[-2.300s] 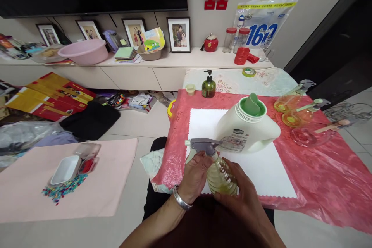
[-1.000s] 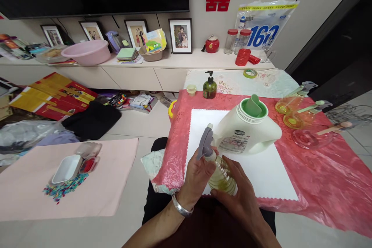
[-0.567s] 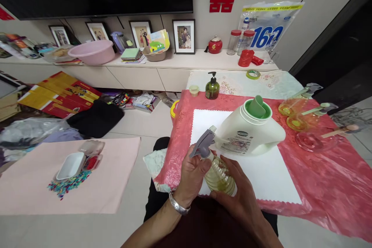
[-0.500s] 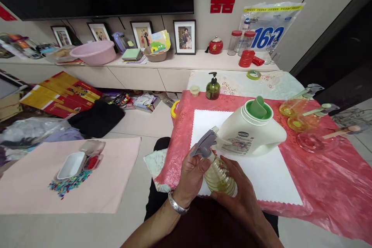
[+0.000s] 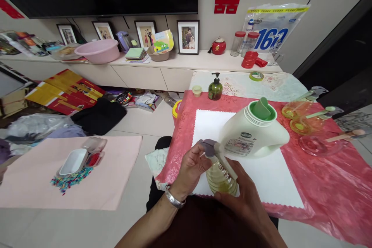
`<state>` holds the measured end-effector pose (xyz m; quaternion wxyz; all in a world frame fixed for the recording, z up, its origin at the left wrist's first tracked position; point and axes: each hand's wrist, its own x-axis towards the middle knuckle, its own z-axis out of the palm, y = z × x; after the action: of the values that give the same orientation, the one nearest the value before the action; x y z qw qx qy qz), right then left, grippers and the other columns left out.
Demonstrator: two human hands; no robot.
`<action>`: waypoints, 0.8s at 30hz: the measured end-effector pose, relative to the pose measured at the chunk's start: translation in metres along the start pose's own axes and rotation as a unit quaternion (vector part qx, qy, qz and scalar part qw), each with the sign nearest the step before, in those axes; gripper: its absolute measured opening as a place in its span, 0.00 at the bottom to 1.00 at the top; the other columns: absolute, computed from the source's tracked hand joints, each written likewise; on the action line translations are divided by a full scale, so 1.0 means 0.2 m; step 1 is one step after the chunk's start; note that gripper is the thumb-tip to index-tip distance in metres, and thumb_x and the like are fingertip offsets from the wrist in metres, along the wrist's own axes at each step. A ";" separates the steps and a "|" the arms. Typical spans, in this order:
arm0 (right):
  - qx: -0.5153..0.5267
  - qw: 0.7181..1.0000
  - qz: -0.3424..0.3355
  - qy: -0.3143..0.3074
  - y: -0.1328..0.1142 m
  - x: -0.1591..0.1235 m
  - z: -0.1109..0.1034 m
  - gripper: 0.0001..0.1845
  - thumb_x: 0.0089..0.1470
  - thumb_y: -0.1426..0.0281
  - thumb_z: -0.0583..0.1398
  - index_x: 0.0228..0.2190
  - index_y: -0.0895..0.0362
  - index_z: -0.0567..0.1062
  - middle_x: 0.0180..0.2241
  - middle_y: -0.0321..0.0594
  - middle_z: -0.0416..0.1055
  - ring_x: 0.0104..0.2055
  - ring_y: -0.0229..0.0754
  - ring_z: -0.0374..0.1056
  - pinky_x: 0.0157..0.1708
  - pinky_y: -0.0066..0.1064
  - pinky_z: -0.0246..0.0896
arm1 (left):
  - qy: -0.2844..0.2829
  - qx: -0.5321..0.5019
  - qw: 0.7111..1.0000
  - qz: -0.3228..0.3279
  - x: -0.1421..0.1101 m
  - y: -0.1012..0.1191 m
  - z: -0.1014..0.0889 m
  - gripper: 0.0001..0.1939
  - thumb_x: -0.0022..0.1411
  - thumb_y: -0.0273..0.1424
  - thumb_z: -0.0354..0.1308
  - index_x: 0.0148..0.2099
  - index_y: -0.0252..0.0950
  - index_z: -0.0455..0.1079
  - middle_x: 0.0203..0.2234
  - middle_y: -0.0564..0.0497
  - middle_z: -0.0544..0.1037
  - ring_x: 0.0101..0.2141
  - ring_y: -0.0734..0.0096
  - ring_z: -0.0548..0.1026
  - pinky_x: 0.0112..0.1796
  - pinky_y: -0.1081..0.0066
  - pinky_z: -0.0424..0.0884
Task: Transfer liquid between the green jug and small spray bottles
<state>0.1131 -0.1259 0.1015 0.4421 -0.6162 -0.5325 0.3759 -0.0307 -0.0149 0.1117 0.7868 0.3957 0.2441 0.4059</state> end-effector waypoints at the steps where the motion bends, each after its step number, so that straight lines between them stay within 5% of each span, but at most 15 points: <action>1: 0.026 1.000 0.009 -0.013 0.00 0.00 0.00 0.40 0.52 0.56 0.66 0.62 0.53 0.61 0.58 0.43 0.58 0.59 0.48 0.58 0.57 0.36 0.61 | -0.016 0.009 1.000 -0.008 0.00 0.02 -0.01 0.18 0.53 0.39 0.71 0.43 0.36 0.76 0.40 0.47 0.76 0.43 0.62 0.74 0.45 0.66 0.69; 6: 0.070 0.997 0.026 -0.021 0.00 -0.01 0.00 0.40 0.52 0.56 0.67 0.62 0.51 0.61 0.58 0.42 0.58 0.58 0.47 0.59 0.57 0.36 0.61 | -0.050 0.018 0.998 -0.024 -0.01 0.03 -0.02 0.18 0.55 0.40 0.69 0.44 0.36 0.77 0.42 0.46 0.76 0.42 0.62 0.74 0.46 0.66 0.69; 13: 0.039 0.999 -0.015 0.003 0.02 -0.01 0.02 0.41 0.53 0.55 0.66 0.63 0.51 0.59 0.59 0.42 0.56 0.60 0.48 0.58 0.57 0.34 0.61 | 0.083 -0.022 0.996 -0.022 -0.03 -0.02 0.07 0.20 0.44 0.33 0.76 0.40 0.37 0.75 0.28 0.52 0.76 0.27 0.73 0.72 0.33 0.71 0.69; 24: 0.148 0.989 -0.017 -0.023 0.07 0.02 0.05 0.43 0.51 0.54 0.67 0.63 0.51 0.60 0.59 0.44 0.57 0.60 0.53 0.58 0.58 0.39 0.61 | 0.006 0.042 0.998 -0.036 -0.03 0.05 0.01 0.16 0.50 0.32 0.72 0.42 0.37 0.76 0.33 0.49 0.78 0.33 0.68 0.75 0.36 0.71 0.70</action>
<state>0.1083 -0.1216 0.0856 0.5227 -0.5261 -0.4910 0.4571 -0.0368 -0.0182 0.1216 0.7820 0.4171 0.2799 0.3691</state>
